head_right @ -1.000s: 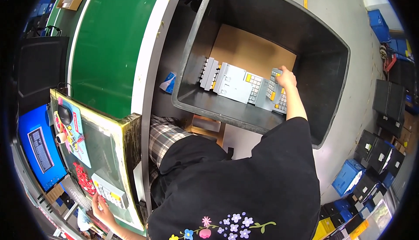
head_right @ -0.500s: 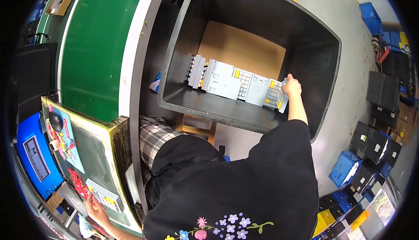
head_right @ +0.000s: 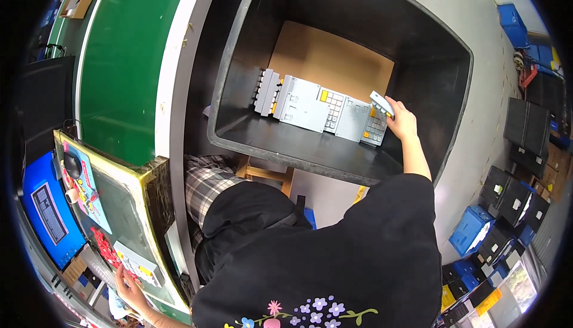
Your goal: Assembling, inspecting, and packaging numeric keypads on a production line.
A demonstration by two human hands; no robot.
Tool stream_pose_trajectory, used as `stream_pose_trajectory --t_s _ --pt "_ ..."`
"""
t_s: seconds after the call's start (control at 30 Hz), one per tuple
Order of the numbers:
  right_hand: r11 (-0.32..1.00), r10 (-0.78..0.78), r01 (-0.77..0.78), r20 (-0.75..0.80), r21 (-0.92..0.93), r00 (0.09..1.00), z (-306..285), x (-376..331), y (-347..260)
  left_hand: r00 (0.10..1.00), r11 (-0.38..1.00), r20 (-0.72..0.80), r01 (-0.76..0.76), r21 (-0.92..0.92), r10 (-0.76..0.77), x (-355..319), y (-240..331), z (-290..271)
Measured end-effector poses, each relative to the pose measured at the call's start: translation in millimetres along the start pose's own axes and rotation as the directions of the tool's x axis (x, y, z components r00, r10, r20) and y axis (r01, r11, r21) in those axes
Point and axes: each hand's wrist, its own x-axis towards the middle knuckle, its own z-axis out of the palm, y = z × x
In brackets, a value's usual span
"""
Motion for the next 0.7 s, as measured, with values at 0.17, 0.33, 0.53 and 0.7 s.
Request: stream_pose_trajectory --t_s 0.17,0.33,0.53,0.7 --pt "0.997 -0.022 0.029 -0.105 0.067 0.994 19.1 -1.6 25.1 0.999 0.999 0.02 0.03 0.029 -0.031 5.0 3.9 -0.1" --pt "0.981 0.149 -0.152 0.028 0.121 0.988 3.9 4.9 19.5 0.997 0.996 -0.005 -0.078 0.044 0.078 9.7 2.5 3.0" --pt "0.88 0.455 -0.471 0.373 -0.052 0.809 5.3 37.5 -0.2 0.996 0.993 0.02 -0.085 0.08 0.083 14.0 9.8 7.2" --pt "0.857 0.511 -0.458 0.51 -0.237 0.692 60.5 73.1 -7.6 0.998 0.995 0.05 0.02 0.099 -0.025 3.1 7.5 0.5"
